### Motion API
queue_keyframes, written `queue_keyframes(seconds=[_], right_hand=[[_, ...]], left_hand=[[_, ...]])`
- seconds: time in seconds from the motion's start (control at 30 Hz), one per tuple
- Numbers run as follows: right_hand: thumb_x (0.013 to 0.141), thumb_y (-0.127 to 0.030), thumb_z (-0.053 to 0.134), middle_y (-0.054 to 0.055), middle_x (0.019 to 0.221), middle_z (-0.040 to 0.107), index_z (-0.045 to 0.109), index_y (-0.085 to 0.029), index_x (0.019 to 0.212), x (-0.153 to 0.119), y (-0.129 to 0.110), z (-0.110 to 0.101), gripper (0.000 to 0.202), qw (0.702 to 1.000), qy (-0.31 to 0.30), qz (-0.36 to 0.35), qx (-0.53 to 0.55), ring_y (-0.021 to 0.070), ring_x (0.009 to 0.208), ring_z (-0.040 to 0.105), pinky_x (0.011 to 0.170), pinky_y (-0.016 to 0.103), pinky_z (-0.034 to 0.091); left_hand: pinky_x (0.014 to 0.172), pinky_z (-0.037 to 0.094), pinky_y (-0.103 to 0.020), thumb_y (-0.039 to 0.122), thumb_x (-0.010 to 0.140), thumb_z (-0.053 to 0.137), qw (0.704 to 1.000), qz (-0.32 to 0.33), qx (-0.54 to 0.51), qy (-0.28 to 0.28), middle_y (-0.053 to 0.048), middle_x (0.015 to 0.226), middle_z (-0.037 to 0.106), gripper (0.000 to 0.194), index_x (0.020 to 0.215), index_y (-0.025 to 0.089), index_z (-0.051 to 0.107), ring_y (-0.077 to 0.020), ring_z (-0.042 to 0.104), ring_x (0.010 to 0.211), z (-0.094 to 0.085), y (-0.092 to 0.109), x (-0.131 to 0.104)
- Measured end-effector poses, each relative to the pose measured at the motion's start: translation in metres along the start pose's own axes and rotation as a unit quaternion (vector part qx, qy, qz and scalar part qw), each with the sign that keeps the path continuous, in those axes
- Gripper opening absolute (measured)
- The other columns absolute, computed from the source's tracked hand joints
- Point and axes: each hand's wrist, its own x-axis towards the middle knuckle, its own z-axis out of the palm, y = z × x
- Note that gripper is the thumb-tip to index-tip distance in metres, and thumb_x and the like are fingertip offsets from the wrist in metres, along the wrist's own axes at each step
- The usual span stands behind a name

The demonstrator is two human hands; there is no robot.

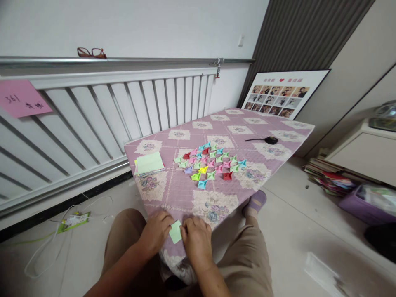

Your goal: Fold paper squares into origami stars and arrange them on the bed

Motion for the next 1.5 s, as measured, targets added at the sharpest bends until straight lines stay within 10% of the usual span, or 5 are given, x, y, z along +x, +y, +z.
queue_keyframes(seconds=[0.3,0.6,1.5], right_hand=[[0.086,-0.02,0.058,0.002,0.088,0.062,0.064,-0.024,0.086,-0.003,0.007,0.01,0.007,0.998,-0.027,-0.044,0.028,0.021,0.085,0.052,0.077,0.034,0.033],[0.075,-0.021,0.07,0.004,0.108,0.06,0.059,-0.027,0.115,-0.005,0.01,-0.015,0.043,0.978,-0.128,-0.104,0.131,0.0225,0.101,0.051,0.089,0.036,0.036],[0.066,-0.03,0.076,0.003,0.111,0.056,0.058,-0.029,0.114,-0.001,0.005,-0.023,0.051,0.974,-0.175,-0.075,0.12,0.0239,0.105,0.048,0.089,0.036,0.033]], left_hand=[[0.082,0.039,-0.032,0.024,0.093,0.049,0.995,0.091,0.03,-0.007,-0.002,0.106,0.062,0.023,0.11,0.026,0.063,-0.0197,0.05,0.095,0.012,-0.006,-0.003],[0.088,0.038,-0.033,0.026,0.084,0.057,0.99,0.126,-0.019,-0.062,-0.002,0.11,0.058,0.027,0.111,0.025,0.061,-0.0204,0.048,0.098,-0.013,-0.007,-0.002],[0.088,0.039,-0.033,0.033,0.083,0.059,0.986,0.138,-0.006,-0.089,-0.003,0.109,0.057,0.025,0.106,0.024,0.06,-0.0207,0.049,0.099,-0.017,-0.008,0.003]])
